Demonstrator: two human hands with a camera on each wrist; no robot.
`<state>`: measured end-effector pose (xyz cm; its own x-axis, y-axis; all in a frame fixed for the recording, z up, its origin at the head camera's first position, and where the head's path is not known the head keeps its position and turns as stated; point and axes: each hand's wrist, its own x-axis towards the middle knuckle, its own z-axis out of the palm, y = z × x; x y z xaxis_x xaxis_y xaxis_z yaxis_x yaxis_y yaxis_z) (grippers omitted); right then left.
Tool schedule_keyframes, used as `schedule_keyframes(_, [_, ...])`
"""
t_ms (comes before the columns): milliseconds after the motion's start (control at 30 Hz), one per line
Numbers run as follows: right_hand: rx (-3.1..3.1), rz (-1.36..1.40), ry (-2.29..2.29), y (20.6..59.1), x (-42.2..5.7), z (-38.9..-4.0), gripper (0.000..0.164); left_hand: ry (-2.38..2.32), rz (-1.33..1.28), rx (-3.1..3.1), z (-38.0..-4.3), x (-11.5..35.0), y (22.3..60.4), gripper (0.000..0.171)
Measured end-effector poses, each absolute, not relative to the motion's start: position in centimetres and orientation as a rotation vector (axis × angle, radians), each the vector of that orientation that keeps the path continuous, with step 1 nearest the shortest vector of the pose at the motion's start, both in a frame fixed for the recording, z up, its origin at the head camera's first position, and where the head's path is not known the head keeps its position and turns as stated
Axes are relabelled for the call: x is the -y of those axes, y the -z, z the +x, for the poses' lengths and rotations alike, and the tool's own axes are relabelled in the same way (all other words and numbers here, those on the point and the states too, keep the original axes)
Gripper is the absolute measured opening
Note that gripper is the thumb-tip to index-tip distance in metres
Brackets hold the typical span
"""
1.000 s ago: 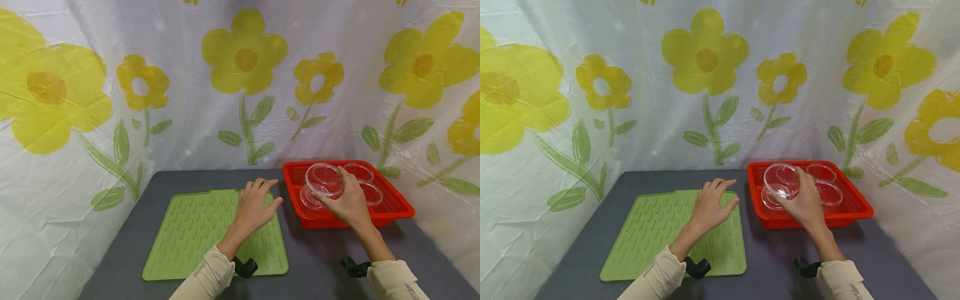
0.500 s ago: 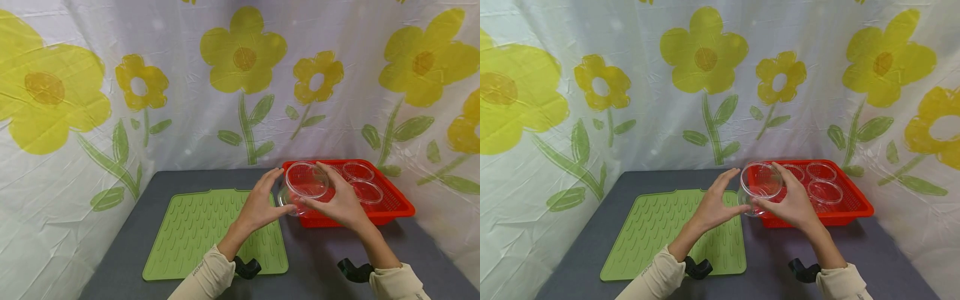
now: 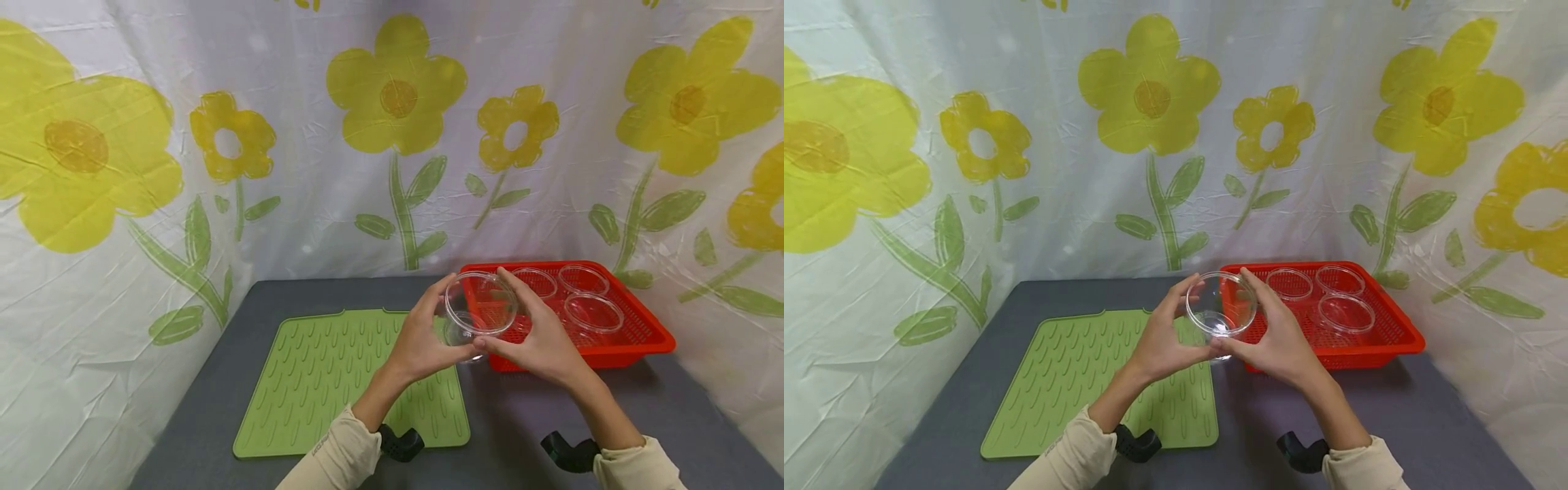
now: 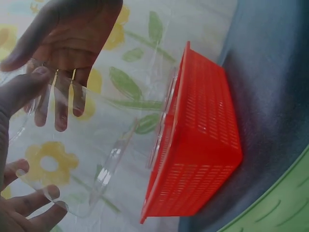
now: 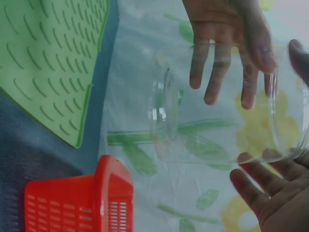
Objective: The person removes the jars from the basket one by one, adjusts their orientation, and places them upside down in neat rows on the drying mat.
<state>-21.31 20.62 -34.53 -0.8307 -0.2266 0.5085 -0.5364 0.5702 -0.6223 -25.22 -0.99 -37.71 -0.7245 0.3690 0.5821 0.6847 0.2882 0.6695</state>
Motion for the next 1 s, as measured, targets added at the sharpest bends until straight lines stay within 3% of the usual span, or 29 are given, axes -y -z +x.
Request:
schedule_keyframes(267, [2.404, 0.713, -1.259, 36.3, -20.5, -21.3, 0.114, 1.842, -0.928, 2.102, -25.0, 1.7, 39.3, 0.101])
schedule_keyframes(600, [2.410, 0.714, -1.270, 37.3, -20.3, -21.2, 0.104, 2.173, -1.037, 1.883, -24.8, 1.4, 40.1, 0.105])
schedule_keyframes(833, [2.419, 0.709, -1.247, 37.2, -20.4, -21.4, 0.101, 2.185, -1.054, 1.919, -24.7, 2.0, 39.5, 0.113])
schedule_keyframes(1000, [2.438, 0.756, -1.119, 37.2, -20.6, -21.5, 0.104, 1.835, -1.079, 2.101, -24.9, 3.3, 37.6, 0.114])
